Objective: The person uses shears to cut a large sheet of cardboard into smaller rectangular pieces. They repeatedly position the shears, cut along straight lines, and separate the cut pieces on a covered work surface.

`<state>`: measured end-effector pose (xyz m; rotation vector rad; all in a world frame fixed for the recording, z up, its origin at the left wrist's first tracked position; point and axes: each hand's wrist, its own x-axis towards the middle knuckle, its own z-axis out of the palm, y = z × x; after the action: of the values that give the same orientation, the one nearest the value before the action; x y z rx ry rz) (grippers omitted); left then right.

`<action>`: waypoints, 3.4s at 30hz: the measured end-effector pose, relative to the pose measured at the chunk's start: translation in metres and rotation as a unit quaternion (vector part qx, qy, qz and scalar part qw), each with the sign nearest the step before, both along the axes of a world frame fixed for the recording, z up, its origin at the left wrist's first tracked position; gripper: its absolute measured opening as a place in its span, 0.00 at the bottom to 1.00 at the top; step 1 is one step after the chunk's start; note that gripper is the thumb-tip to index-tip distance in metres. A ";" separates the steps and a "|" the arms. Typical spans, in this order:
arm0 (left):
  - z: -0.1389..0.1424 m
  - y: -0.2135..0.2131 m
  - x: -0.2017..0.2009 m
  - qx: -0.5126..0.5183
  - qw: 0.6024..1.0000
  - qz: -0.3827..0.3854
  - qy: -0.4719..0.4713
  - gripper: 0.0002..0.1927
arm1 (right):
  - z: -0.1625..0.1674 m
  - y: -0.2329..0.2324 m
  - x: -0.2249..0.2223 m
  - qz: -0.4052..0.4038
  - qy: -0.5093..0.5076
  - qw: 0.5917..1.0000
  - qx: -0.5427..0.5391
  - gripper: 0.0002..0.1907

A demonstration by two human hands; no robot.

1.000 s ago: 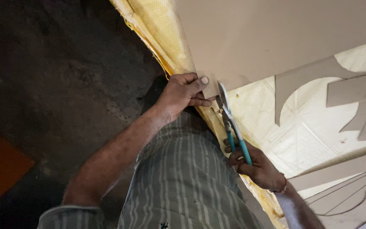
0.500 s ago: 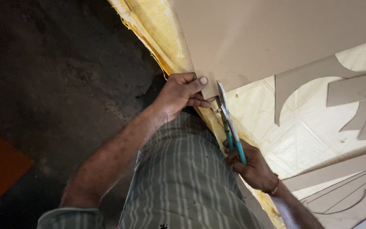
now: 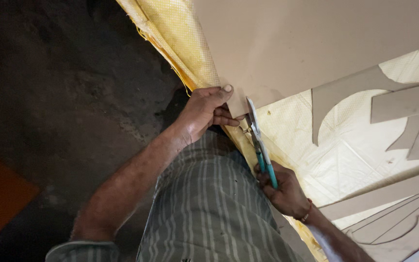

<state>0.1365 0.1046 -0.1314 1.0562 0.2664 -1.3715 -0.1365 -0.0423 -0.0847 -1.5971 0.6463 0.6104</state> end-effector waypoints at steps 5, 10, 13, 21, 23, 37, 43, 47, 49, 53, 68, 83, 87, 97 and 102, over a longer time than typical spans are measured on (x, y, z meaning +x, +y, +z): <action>0.008 -0.004 0.009 0.011 1.000 -0.018 0.012 0.26 | -0.004 0.004 -0.001 0.008 0.053 0.997 -0.048 0.07; 0.014 -0.011 0.023 0.064 0.997 -0.005 -0.035 0.28 | 0.019 -0.005 0.002 0.027 0.003 0.999 -0.023 0.10; 0.015 -0.013 0.031 0.003 0.997 0.060 -0.043 0.29 | 0.030 -0.007 0.002 0.028 -0.026 0.999 -0.009 0.11; 0.006 -0.021 0.039 0.016 0.998 0.014 -0.067 0.27 | 0.032 0.007 0.008 -0.082 -0.049 0.994 0.051 0.17; 0.004 -0.020 0.040 0.011 0.997 0.009 -0.070 0.27 | 0.033 0.006 0.015 -0.110 0.064 0.989 0.075 0.24; -0.008 -0.016 0.051 0.012 0.999 -0.018 -0.041 0.28 | 0.002 0.012 0.026 -0.067 0.021 0.997 -0.028 0.04; -0.008 -0.014 0.061 0.030 0.998 -0.052 -0.030 0.28 | 0.026 -0.005 0.045 -0.094 0.065 0.989 0.099 0.19; -0.008 -0.013 0.062 0.010 0.997 -0.070 -0.043 0.27 | 0.008 0.005 0.057 -0.065 0.079 0.995 -0.021 0.07; -0.008 -0.013 0.065 -0.014 0.997 -0.065 -0.025 0.28 | 0.003 0.007 0.059 -0.050 0.086 0.993 -0.059 0.06; -0.007 -0.015 0.087 0.022 0.997 -0.074 -0.016 0.26 | 0.016 0.001 0.063 -0.050 0.026 0.998 -0.031 0.07; 0.003 -0.019 0.126 0.016 0.995 -0.062 -0.078 0.28 | 0.010 0.002 0.102 -0.033 0.118 0.991 -0.056 0.06; -0.003 -0.016 0.134 0.002 0.998 -0.057 0.021 0.24 | 0.026 0.003 0.150 -0.078 0.158 0.984 -0.033 0.09; 0.004 -0.016 0.144 0.001 0.997 -0.075 0.034 0.24 | 0.014 0.003 0.148 -0.074 0.120 0.988 -0.055 0.09; 0.011 -0.027 0.187 0.002 0.991 -0.098 -0.090 0.25 | 0.064 -0.015 0.181 -0.148 0.191 0.966 0.089 0.23; 0.008 -0.026 0.187 0.010 0.994 -0.075 -0.083 0.24 | 0.059 -0.022 0.200 -0.109 0.239 0.960 0.095 0.26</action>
<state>0.3238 0.0783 -0.1234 1.2194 0.0782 -1.4071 0.0631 -0.0642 -0.0255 -1.1816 1.0722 0.8740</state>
